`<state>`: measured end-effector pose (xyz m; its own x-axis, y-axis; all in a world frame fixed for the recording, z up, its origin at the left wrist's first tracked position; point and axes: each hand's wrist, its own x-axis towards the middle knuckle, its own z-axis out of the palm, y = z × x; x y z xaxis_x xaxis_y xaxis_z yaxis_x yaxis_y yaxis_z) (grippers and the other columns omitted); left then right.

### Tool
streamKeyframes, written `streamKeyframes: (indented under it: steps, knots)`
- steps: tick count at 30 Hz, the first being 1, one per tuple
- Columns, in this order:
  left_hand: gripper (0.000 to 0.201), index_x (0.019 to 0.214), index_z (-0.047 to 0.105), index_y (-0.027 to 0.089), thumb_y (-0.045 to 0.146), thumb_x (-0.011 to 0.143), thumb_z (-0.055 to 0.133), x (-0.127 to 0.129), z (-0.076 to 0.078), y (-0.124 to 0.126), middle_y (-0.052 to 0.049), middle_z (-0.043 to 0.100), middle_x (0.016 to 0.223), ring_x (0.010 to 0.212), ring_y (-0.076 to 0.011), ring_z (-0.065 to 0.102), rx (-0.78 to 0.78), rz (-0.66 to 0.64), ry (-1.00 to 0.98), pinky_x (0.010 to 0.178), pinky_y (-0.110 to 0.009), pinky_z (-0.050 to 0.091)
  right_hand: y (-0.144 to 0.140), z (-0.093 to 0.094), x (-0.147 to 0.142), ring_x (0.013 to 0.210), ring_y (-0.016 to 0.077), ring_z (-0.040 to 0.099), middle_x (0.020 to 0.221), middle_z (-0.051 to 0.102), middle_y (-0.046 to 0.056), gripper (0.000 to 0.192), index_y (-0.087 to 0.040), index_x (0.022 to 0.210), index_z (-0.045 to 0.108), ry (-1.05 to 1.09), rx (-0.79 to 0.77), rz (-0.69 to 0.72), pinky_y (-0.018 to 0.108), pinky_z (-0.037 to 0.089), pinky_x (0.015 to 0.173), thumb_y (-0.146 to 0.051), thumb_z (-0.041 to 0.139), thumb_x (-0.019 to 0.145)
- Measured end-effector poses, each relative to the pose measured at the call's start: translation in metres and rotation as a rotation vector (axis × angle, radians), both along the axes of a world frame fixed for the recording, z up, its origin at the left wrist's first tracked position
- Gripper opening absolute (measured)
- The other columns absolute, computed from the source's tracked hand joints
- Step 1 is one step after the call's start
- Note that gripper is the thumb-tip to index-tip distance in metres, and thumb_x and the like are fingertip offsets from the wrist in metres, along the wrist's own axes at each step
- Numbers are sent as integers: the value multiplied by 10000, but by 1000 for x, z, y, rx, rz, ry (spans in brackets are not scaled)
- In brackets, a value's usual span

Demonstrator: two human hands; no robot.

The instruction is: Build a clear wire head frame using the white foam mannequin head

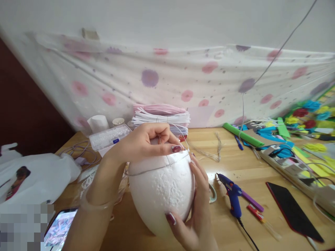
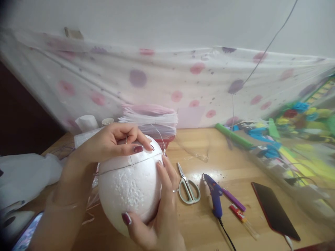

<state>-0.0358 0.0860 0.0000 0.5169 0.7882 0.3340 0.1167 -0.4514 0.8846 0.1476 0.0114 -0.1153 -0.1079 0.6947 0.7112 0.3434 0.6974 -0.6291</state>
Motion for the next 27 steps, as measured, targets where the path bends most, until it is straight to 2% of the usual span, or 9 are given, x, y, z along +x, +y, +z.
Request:
streamKeyframes:
  steps: [4,9,16,21,24,27]
  knots:
    - [374,654,397,192,261,836,716,1,0,-1,-93,780,974,984,-206,718,5,9,12,817,-291,529,-2,-14,14,1472,391,250,1588,263,163,801,-211,1547,220,-43,-25,57,669,290,1143,-484,587,890]
    - [374,651,395,193,276,844,703,2,1,-5,-111,778,969,960,-216,724,17,26,9,845,-325,533,-7,-31,36,1380,406,412,1573,304,181,826,-222,1555,202,-8,-151,113,668,400,1075,-427,626,876]
    - [369,655,408,196,283,854,706,3,2,-6,-105,781,953,958,-207,725,41,45,12,838,-321,525,-12,-22,61,1383,344,428,1525,395,159,707,-232,1522,249,-211,-174,168,580,463,1070,-290,599,911]
    - [361,649,445,198,329,823,734,3,2,-7,-94,782,912,946,-222,722,65,60,27,843,-341,520,-12,-16,63,1324,348,484,1504,404,170,634,-244,1500,285,-237,-205,181,617,456,1053,-293,565,934]
    - [371,665,453,202,387,802,745,2,1,-5,-93,775,930,952,-236,717,45,57,11,817,-338,523,-12,-17,58,1331,363,468,1505,395,179,672,-245,1514,260,-240,-181,172,657,420,1059,-318,585,930]
    - [397,661,416,207,387,810,737,1,-2,-2,-87,767,936,952,-227,711,63,46,19,791,-318,518,-13,-23,52,1363,371,425,1527,361,173,679,-260,1519,245,-190,-238,160,673,400,1061,-353,578,935]
